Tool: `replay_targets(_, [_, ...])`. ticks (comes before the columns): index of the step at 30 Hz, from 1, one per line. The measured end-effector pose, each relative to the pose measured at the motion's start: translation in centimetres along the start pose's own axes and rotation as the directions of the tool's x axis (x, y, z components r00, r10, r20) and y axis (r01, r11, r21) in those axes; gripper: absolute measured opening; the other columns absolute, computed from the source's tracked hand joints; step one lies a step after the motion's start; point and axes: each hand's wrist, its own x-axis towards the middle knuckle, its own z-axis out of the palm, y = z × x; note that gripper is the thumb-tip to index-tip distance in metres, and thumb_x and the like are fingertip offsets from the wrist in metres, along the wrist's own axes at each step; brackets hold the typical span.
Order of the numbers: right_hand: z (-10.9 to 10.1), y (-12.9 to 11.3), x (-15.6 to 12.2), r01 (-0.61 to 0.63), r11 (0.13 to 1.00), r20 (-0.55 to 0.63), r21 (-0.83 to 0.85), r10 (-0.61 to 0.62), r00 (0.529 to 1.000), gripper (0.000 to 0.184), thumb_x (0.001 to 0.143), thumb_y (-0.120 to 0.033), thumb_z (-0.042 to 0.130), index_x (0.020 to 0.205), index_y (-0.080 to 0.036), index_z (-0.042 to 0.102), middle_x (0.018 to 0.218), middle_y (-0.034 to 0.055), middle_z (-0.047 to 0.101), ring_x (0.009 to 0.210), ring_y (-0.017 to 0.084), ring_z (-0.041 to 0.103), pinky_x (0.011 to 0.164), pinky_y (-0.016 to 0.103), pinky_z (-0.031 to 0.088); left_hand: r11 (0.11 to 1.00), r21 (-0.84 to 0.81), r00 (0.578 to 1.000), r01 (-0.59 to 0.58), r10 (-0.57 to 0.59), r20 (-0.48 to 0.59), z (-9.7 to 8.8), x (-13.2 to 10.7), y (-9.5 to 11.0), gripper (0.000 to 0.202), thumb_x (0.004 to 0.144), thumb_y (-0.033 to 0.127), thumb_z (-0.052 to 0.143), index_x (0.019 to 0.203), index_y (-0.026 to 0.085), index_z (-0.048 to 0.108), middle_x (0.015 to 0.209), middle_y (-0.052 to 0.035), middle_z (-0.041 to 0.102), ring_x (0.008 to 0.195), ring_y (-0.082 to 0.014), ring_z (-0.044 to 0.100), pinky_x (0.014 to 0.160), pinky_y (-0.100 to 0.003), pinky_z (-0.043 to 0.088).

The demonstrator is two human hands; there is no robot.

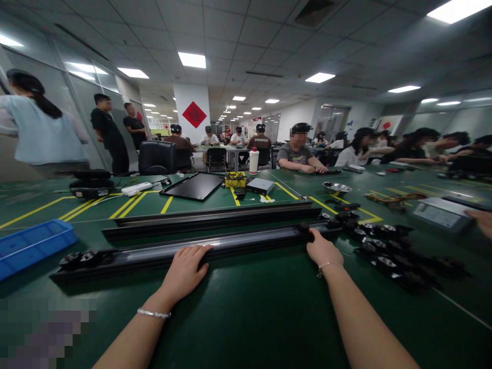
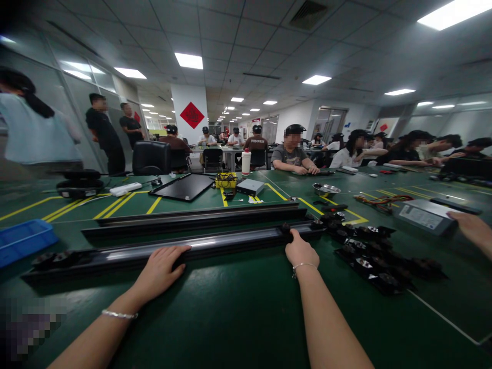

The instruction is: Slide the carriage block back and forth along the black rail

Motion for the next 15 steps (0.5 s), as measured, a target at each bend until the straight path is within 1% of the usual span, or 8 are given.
replay_targets(8, [0.75, 0.56, 0.88, 0.012, 1.0, -0.037, -0.002, -0.012, 0.999, 0.052, 0.079, -0.029, 0.035, 0.13, -0.035, 0.031, 0.095, 0.0118, 0.06, 0.084, 0.026, 0.061, 0.068, 0.036, 0.044, 1.0, -0.001, 1.0, -0.007, 0.007, -0.001, -0.05, 0.07, 0.07, 0.042, 0.077, 0.026, 0.046, 0.119, 0.027, 0.045, 0.114, -0.0014, 0.058, 0.106, -0.0179, 0.049, 0.095, -0.037, 0.032])
replay_targets(15, [0.6, 0.45, 0.74, 0.002, 1.0, -0.03, 0.023, -0.001, 1.0, 0.051, 0.078, -0.03, 0.034, 0.129, -0.036, 0.031, 0.093, 0.0112, 0.06, 0.08, 0.026, 0.061, 0.068, 0.037, 0.044, 1.0, -0.009, 1.0, -0.012, 0.012, -0.012, 0.17, 0.02, -0.06, 0.042, 0.077, 0.027, 0.046, 0.119, 0.028, 0.045, 0.114, -0.0014, 0.058, 0.106, -0.0183, 0.049, 0.094, -0.038, 0.031])
